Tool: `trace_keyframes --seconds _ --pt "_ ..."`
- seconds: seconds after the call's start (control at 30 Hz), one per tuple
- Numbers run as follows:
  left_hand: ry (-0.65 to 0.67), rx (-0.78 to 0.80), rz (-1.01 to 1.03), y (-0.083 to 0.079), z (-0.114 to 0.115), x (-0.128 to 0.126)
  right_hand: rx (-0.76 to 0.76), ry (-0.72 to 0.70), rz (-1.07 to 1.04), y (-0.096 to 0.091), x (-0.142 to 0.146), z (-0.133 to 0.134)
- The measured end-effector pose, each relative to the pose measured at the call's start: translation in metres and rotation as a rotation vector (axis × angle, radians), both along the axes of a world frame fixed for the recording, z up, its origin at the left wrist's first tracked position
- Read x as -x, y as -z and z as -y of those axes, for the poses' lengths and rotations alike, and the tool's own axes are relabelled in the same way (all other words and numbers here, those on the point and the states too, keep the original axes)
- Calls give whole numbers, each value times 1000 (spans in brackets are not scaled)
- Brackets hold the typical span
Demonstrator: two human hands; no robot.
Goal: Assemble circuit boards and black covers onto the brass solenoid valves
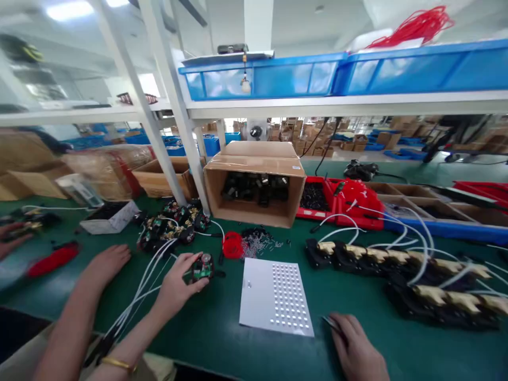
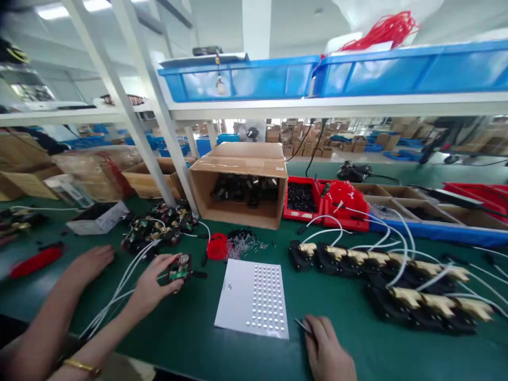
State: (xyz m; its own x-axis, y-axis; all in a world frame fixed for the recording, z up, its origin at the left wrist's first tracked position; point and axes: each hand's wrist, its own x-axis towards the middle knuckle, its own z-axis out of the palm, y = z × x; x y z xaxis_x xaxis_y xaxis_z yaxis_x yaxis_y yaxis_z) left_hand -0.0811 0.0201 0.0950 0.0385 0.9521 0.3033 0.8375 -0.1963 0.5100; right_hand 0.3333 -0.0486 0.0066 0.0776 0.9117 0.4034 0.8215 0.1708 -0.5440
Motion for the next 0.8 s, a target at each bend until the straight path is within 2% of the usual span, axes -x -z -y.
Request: trace_keyframes --seconds 0.1,0.2,0.27,0.33,0.4,0.47,0.63,0.73,0.8 --pt "73 -13 150 9 39 -32 -12 14 -236 -33 41 9" --pt "110 -36 235 27 63 -59 80 -165 -451 -62 110 12" --pt "121 -53 270 39 69 -72 124 -217 -504 -70 151 6" --pt "129 -51 288 47 70 -78 167 -231 -513 -71 175 -5" --pt "129 -13 288 50 65 -77 169 -230 -546 -72 177 -20" --pt "135 63 278 46 57 -69 131 -213 -622 -79 164 -40" --pt "155 350 180 20 34 -38 81 -146 -896 -119 125 -119" --pt "112 298 41 2 2 -30 79 -144 -1039 -143 126 -173" --pt "150 201 -66 -8 -37 -34 108 -180 -1162 -158 140 -207"
